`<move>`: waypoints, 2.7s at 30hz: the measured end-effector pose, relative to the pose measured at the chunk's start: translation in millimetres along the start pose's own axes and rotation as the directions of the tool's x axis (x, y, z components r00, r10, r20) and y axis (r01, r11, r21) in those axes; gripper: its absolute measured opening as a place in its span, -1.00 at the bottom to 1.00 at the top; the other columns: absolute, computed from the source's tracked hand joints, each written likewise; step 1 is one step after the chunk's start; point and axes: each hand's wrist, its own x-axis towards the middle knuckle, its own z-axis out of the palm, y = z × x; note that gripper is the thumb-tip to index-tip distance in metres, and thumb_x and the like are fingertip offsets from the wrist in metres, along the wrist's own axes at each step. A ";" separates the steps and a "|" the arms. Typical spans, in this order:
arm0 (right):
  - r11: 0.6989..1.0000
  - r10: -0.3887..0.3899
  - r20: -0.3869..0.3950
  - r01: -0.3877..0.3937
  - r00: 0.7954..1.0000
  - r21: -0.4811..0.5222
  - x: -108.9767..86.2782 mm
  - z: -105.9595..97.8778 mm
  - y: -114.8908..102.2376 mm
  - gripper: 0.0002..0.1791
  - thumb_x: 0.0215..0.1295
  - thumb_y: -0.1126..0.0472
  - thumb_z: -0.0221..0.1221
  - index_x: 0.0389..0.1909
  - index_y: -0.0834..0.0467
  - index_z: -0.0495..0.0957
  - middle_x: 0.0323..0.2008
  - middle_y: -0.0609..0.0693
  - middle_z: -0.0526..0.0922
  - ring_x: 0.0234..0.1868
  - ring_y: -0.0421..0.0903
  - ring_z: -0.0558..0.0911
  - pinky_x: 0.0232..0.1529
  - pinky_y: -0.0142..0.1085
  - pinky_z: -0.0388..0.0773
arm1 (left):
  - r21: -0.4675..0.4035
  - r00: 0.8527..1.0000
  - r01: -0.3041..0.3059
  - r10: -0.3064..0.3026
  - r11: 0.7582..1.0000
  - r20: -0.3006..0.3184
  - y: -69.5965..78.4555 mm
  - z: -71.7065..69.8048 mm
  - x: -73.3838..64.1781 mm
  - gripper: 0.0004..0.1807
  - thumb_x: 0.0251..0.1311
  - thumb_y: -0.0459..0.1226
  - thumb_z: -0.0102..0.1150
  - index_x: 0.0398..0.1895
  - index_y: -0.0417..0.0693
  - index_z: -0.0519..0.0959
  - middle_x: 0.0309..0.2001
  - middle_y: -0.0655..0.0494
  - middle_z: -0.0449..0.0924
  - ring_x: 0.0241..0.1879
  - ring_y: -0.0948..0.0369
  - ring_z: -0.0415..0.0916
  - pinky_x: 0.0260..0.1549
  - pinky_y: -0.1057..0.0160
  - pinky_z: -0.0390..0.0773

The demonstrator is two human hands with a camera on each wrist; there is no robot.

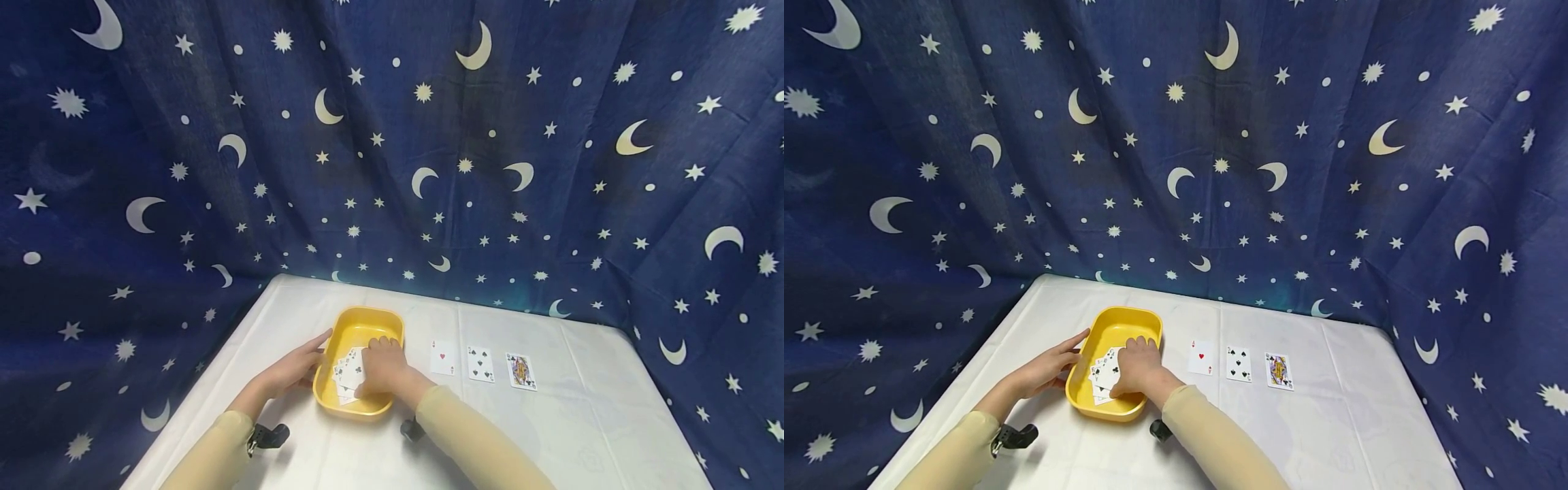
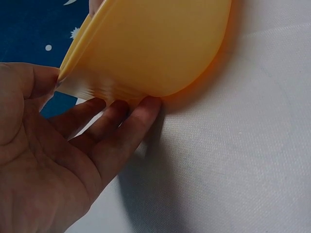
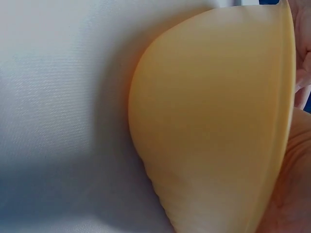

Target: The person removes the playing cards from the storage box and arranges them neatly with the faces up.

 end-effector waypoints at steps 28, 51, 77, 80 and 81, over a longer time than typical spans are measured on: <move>0.978 -0.149 -0.151 0.169 0.977 0.125 -21.8 -34.2 39.9 0.01 -0.21 -0.37 0.54 0.27 0.06 0.54 0.11 -0.07 0.56 0.11 -0.08 0.37 0.27 -0.12 0.36 | -0.052 1.000 -0.021 0.022 0.998 0.019 2.7 0.3 -3.8 -0.26 0.47 -0.23 -0.02 0.67 0.19 0.03 0.27 -0.22 0.46 -0.04 0.00 0.60 -0.13 -0.03 0.68; 0.963 0.046 -0.159 -0.002 0.986 0.268 -113.5 -56.7 207.5 0.04 -0.06 0.03 0.55 0.52 -0.05 0.32 0.43 0.11 0.32 0.44 0.15 0.22 0.35 0.21 0.29 | -0.058 0.999 -0.030 0.032 0.998 0.030 -1.1 0.5 -5.2 -0.26 0.50 -0.22 -0.04 0.68 0.18 -0.01 0.25 -0.24 0.47 -0.05 -0.02 0.60 -0.14 -0.02 0.67; 0.946 0.223 -0.080 -0.196 0.972 0.258 -184.4 -17.2 327.7 0.00 -0.20 0.26 0.60 0.37 0.31 0.40 0.28 0.43 0.39 0.21 0.41 0.34 0.21 0.40 0.29 | -0.006 1.000 -0.002 0.002 1.000 -0.021 -0.8 1.6 -3.8 -0.29 0.48 -0.15 0.01 0.64 0.31 0.10 0.21 -0.11 0.54 -0.05 0.02 0.57 -0.16 0.01 0.66; 0.939 0.241 -0.048 -0.221 0.969 0.262 -187.7 -14.2 331.8 0.00 -0.21 0.26 0.60 0.36 0.33 0.40 0.28 0.44 0.39 0.22 0.44 0.33 0.22 0.41 0.27 | -0.002 1.000 -0.001 0.001 1.000 -0.027 -0.6 1.7 -4.2 -0.30 0.48 -0.14 0.02 0.64 0.33 0.12 0.26 -0.11 0.51 -0.03 0.02 0.56 -0.14 0.00 0.65; 0.937 0.246 -0.040 -0.227 0.969 0.265 -188.8 -13.5 333.2 0.00 -0.22 0.27 0.60 0.36 0.34 0.40 0.28 0.45 0.38 0.22 0.46 0.32 0.22 0.42 0.26 | -0.003 1.000 -0.001 0.001 1.000 -0.028 -0.6 1.7 -4.1 -0.30 0.48 -0.14 0.02 0.64 0.33 0.13 0.28 -0.11 0.50 -0.02 0.02 0.56 -0.13 0.00 0.65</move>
